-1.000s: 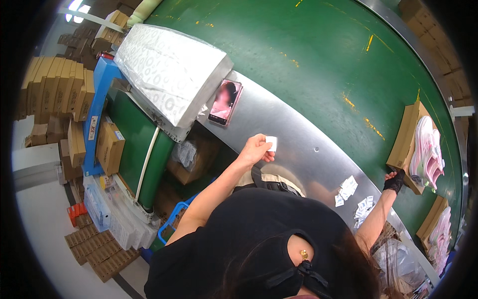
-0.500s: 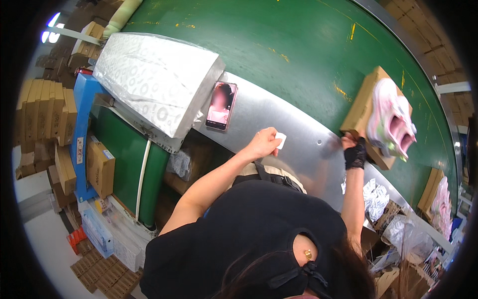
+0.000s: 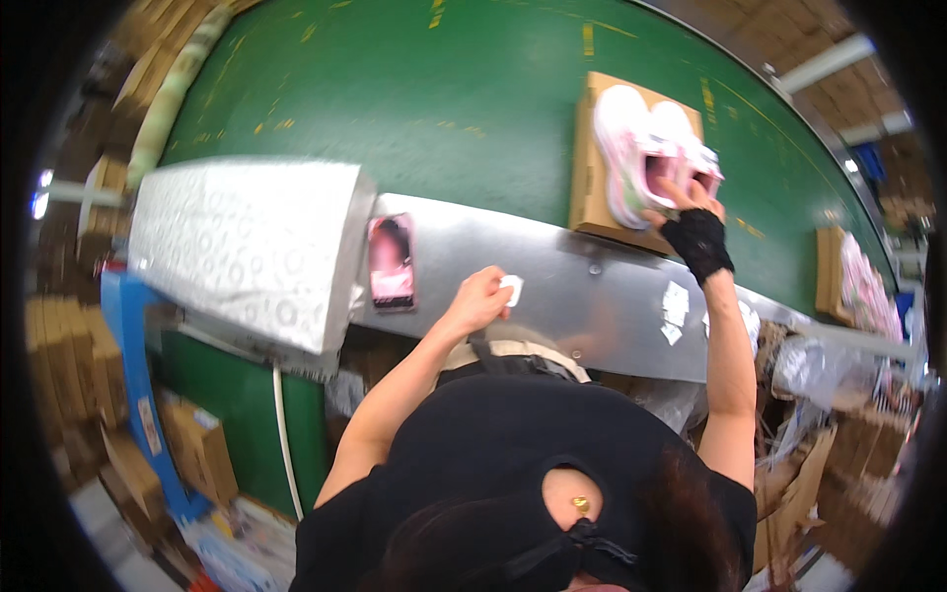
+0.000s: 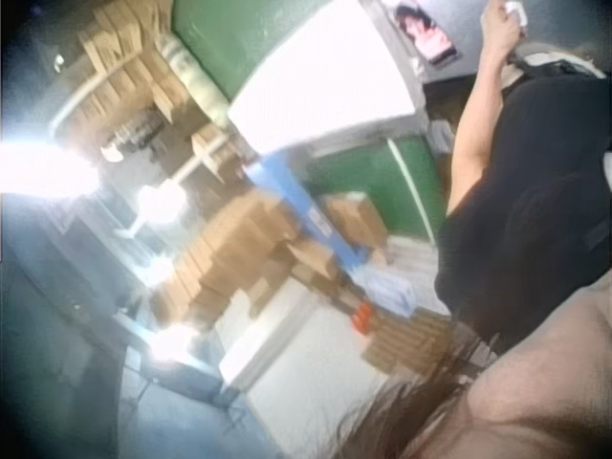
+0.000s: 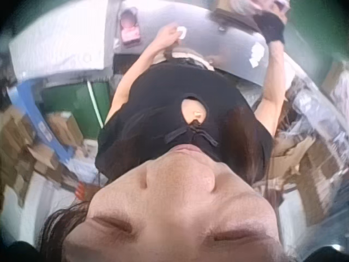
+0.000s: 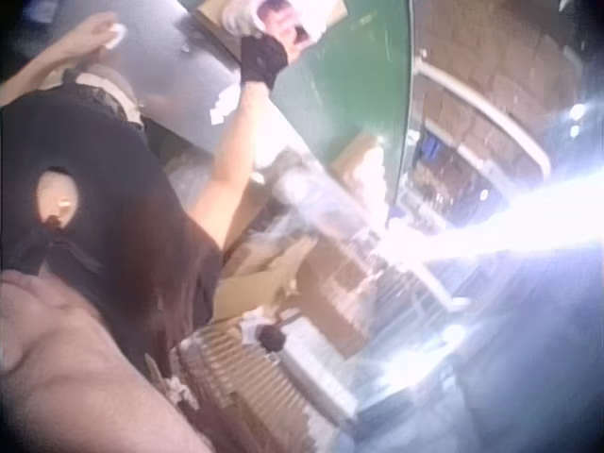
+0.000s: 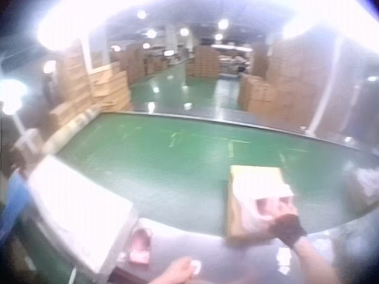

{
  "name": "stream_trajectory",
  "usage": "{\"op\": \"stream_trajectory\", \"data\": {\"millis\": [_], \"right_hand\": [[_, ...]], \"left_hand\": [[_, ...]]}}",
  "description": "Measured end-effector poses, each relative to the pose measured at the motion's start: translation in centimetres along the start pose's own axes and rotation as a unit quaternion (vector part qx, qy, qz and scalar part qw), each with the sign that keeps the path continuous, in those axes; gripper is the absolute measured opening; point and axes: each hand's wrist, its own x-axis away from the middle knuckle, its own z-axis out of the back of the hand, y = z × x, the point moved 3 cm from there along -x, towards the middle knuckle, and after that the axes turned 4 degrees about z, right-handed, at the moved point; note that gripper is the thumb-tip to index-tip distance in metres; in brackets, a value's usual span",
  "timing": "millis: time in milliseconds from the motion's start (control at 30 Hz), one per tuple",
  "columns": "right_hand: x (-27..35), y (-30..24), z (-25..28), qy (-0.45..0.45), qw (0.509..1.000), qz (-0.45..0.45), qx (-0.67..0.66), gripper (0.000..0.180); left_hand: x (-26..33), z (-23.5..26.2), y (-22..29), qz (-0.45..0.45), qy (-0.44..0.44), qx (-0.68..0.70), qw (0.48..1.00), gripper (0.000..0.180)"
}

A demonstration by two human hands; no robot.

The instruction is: The person lines shoe boxes with wrapping paper, packs shoes into the boxes, closes the lids, and places the packaged boxes onto the conveyor belt.

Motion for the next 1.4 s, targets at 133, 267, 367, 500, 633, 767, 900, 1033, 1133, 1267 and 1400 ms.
{"op": "stream_trajectory", "data": {"millis": [133, 267, 367, 500, 633, 767, 900, 1033, 1133, 1267, 1400], "right_hand": [[-0.8, -1.0, 1.0, -0.002, 1.0, -0.018, -0.006, 0.051], [-2.0, 0.6, 1.7, -0.021, 0.998, -0.043, -0.046, 0.046], [-3.6, -0.5, 7.4, -0.057, 0.978, -0.003, -0.201, 0.06], [-2.7, -1.7, 8.9, -0.115, 0.944, -0.003, -0.31, 0.054], [0.2, -6.2, 9.6, -0.132, 0.943, 0.079, -0.295, 0.033], [5.6, -10.5, 5.1, 0.075, 0.899, 0.399, -0.164, 0.025], [8.2, -10.9, -0.3, 0.0, 0.877, 0.447, -0.178, 0.014], [7.0, -9.7, -0.3, -0.2, 0.831, 0.261, -0.45, 0.021], [4.3, -6.9, -1.2, -0.163, 0.904, 0.133, -0.372, 0.034], [1.5, -4.9, -7.3, 0.016, 0.995, 0.1, 0.017, 0.075], [1.7, -4.3, -8.6, 0.106, 0.982, 0.135, -0.076, 0.073]], "left_hand": [[0.2, 0.7, -0.6, 0.021, -0.011, -0.016, 1.0, 0.02], [0.2, 0.1, -0.1, 0.006, -0.025, 0.028, 0.999, 0.021], [0.9, 0.0, 1.1, 0.013, -0.014, 0.066, 0.998, 0.021], [0.9, 1.9, 3.1, -0.034, 0.025, 0.136, 0.99, 0.02], [0.7, 7.2, 5.7, -0.147, 0.168, 0.162, 0.961, 0.017], [0.3, 7.7, 9.6, -0.227, 0.291, 0.091, 0.925, 0.018], [-1.4, 2.3, 10.3, -0.204, 0.32, -0.068, 0.923, 0.016], [-4.4, -4.1, 5.1, -0.249, 0.21, -0.235, 0.916, 0.018], [-4.4, -4.0, 5.3, -0.264, 0.23, -0.163, 0.922, 0.02], [-4.7, -4.1, 5.5, -0.235, 0.228, -0.163, 0.931, 0.021], [-5.2, -3.6, 5.2, -0.154, 0.247, -0.124, 0.948, 0.023]]}}
